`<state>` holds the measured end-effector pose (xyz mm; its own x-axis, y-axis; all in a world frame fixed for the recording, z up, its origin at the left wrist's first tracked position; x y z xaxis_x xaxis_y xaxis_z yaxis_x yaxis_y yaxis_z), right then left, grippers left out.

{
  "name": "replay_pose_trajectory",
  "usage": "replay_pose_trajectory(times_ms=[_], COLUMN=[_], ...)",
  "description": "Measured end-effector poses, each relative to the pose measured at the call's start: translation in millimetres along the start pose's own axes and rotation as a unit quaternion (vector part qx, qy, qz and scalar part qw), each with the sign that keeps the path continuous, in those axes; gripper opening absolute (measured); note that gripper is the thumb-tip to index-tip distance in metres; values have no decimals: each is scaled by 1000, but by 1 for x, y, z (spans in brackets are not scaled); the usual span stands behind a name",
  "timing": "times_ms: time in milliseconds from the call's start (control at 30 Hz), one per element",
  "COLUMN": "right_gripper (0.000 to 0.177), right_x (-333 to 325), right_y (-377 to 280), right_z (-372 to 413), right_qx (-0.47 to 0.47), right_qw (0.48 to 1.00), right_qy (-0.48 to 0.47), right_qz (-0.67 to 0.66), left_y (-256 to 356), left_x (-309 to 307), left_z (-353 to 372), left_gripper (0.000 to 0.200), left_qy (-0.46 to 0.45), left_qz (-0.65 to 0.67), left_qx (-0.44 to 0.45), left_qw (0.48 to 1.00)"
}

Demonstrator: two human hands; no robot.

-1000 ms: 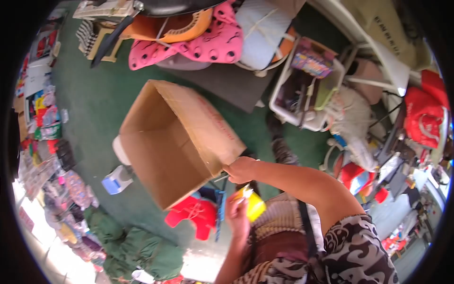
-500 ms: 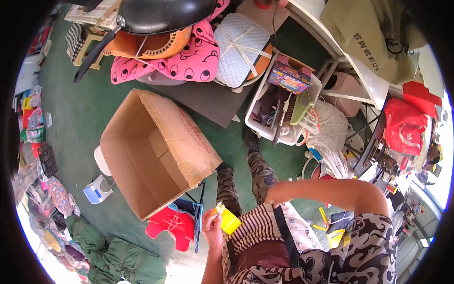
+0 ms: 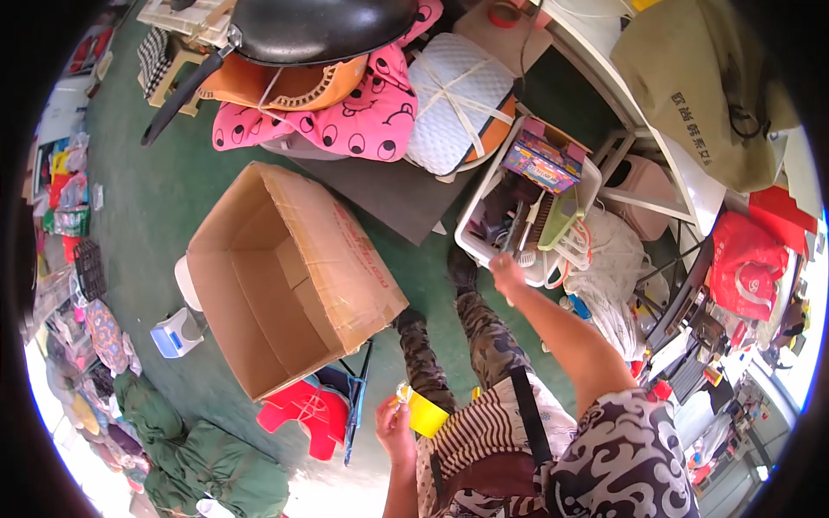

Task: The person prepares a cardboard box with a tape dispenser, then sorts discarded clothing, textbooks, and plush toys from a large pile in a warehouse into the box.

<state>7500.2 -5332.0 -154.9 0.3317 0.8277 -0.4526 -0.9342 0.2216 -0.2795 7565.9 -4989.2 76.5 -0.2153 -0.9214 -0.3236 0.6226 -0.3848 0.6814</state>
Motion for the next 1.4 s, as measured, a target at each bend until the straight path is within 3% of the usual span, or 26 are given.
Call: replay_pose_trajectory(times_ms=[100,133,200,267,300,333,367,400,433,467,500,567,667,733,800,867,967,1100,1133,1233,1333,1367,1400], right_gripper=[25,32,45,58,66,64,63,62,63,69,88,101,95,75,60,49,42,28,26,26,36,42,36], right_x=[3,11,2,-2,2,11,26,44,67,74,94,133,186,229,238,224,230,228,220,195,214,224,236], right_y=[-1,12,-12,-34,-42,-53,-63,-89,-79,-134,-153,-169,-204,-162,-153,-201,-253,-330,-348,-362,-353,-354,-357], right_z=[-68,-94,-102,-83,-81,-70,-57,-22,-22,67,105,162,232,160,138,227,282,351,414,470,552,575,597], right_qx=[-52,-49,-103,-125,-145,-244,-271,-279,-247,-160,-142,-125,-138,-203,-213,-176,-242,-154,-177,-205,-266,-298,-354], right_qw=[998,995,986,979,973,944,945,957,964,978,967,957,947,928,921,954,932,915,907,905,855,838,826], right_qy=[38,6,52,106,82,109,70,-31,-65,-131,-210,-261,-252,-156,-130,-143,-177,-263,-268,-249,-337,-325,-323], right_qz=[-22,-90,119,122,160,192,170,71,66,-3,-5,16,144,269,299,195,206,264,271,278,292,322,296], left_y=[-15,-21,-28,-31,-31,-33,-36,-39,-43,-41,-41,-28,-15,-22,-27,-42,-66,-73,-73,-82,-85,-82,-79], left_x=[-1,-3,-3,-8,-10,-16,-19,-22,-27,-34,-38,-50,-83,-107,-134,-161,-195,-248,-259,-282,-294,-295,-298], left_z=[4,5,6,12,14,17,19,19,21,24,26,31,44,57,72,88,115,148,157,167,159,153,149], left_gripper=[10,10,9,8,7,7,8,8,9,9,8,9,12,13,13,11,11,10,10,9,7,7,7], left_qy=[22,30,37,52,59,85,81,75,88,110,110,119,152,206,232,267,368,426,444,473,474,470,472], left_qz=[34,54,61,78,75,83,74,66,36,49,48,37,4,59,96,128,161,179,189,255,340,336,328], left_qx=[-13,-20,-28,-40,-30,-26,-27,-27,-21,-15,-21,-30,-60,-43,-43,-61,-30,-67,-73,-18,13,15,15], left_qw=[999,998,997,995,995,993,994,995,995,993,993,992,987,976,967,953,915,884,873,843,812,816,818])
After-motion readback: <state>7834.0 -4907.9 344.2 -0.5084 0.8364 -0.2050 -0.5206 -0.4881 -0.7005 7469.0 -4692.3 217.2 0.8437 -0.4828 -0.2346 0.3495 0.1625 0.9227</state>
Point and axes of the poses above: each hand's wrist, its own z-axis away from the middle knuckle, its own x-axis out of the palm, y = z × x, the point moved 6 cm from there along -z, towards the middle knuckle
